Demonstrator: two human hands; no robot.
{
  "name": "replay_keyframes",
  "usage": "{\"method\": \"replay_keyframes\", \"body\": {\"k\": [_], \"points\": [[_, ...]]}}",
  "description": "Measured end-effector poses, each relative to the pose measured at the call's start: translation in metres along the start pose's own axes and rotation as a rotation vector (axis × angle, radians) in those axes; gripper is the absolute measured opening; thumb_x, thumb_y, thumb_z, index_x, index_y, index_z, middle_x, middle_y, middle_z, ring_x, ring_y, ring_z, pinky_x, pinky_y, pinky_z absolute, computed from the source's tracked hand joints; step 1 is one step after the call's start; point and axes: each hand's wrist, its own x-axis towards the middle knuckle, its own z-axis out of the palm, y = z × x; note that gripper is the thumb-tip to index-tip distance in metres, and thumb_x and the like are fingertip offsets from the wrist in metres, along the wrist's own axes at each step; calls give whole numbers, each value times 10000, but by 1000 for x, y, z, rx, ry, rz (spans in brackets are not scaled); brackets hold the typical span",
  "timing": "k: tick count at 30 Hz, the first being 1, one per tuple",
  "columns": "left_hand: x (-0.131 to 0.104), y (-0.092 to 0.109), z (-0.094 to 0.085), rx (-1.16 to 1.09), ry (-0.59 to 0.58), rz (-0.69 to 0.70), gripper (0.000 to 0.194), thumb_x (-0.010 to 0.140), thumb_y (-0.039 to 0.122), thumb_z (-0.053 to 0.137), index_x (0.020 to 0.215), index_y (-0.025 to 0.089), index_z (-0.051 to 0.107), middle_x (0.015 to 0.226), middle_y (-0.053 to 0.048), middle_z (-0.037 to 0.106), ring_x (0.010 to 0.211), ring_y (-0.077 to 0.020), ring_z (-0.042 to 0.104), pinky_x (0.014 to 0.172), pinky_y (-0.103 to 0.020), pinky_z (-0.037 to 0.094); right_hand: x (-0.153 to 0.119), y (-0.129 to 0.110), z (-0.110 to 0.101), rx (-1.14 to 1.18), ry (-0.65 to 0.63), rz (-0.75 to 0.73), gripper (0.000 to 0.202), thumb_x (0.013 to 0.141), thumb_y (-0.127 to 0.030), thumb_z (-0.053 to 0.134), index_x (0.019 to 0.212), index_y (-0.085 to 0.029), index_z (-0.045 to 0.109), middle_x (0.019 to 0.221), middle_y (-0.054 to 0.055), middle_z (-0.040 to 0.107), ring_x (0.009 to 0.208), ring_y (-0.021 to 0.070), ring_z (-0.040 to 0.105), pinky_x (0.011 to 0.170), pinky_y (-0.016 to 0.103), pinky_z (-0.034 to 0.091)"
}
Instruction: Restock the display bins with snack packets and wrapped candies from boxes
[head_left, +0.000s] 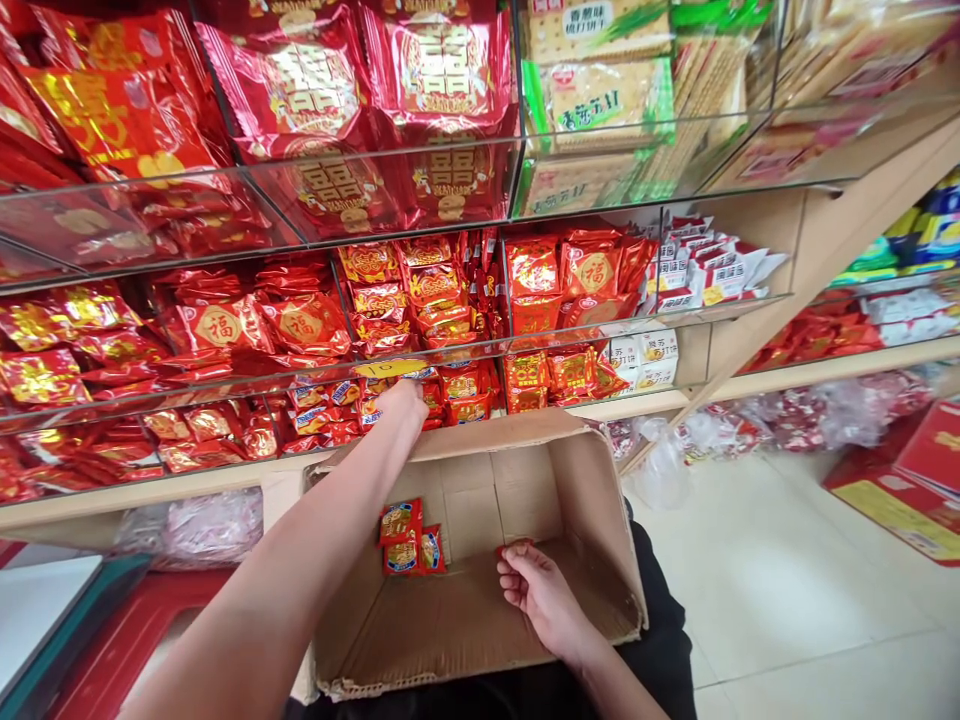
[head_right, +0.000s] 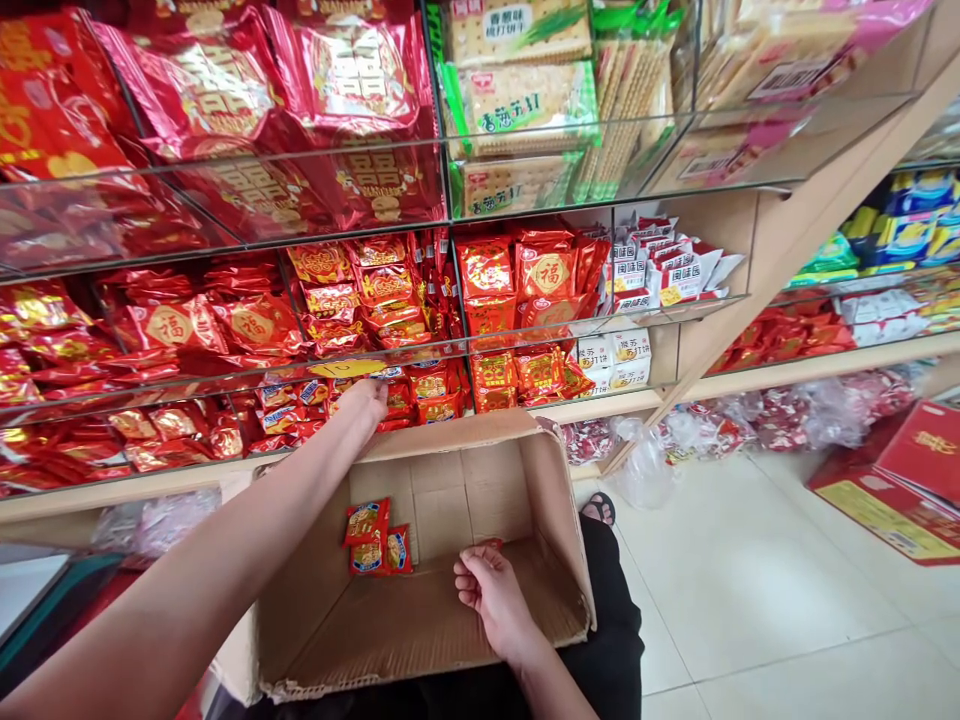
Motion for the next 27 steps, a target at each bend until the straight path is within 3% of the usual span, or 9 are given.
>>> {"method": "replay_keyframes", "body": {"k": [3,6,12,19,21,23,26,27], "points": [[3,0,2,-20,32,-85,280,787,260,454,1049,162,459,1050,-60,498,874,-165,518,716,-352,450,1,1,0,-3,-6,4,229,593,-324,648,702,-152,544,635,9,607,500,62,519,475,173,376],[5,1,5,-49,-16,-152,270,789,259,450,1035,150,468,1028,-60,511,851,-158,527,704,-349,456,1,2,0,-5,1,9,230,593,-318,648,708,-147,544,635,12,604,493,58,513,470,171,376],[5,5,7,-124,-126,-148,257,796,271,435,1017,146,477,988,-54,529,804,-142,539,673,-326,465,3,1,1,3,19,16,224,589,-301,651,710,-146,545,624,10,602,495,63,516,466,172,381],[-22,10,2,-99,-224,-148,208,798,247,437,960,132,496,897,-35,550,711,-110,545,597,-272,472,3,1,0,7,16,21,225,588,-298,654,713,-147,544,620,6,601,500,61,519,466,170,382],[-42,19,-10,-75,-281,-162,137,794,184,437,884,116,515,789,-20,560,640,-88,542,560,-232,468,3,2,-1,2,14,23,225,591,-303,650,713,-148,542,624,6,602,504,63,522,470,171,384],[-65,26,-34,-40,-372,-188,76,764,130,460,777,110,533,664,-13,549,586,-80,541,558,-211,467,3,3,-2,-2,10,26,224,596,-308,647,712,-149,540,629,6,604,507,63,524,473,172,384],[-92,20,-91,86,-556,-211,116,715,243,532,738,132,558,678,-50,583,614,-143,572,569,-281,477,4,3,-3,-8,4,35,218,604,-302,641,718,-147,539,631,4,604,506,60,522,475,170,381],[-95,12,-113,393,-728,-161,166,740,291,487,771,147,562,736,-67,600,672,-168,584,605,-310,477,4,3,-3,-13,5,39,216,604,-298,641,718,-146,539,627,2,603,502,58,520,474,169,380]]}}
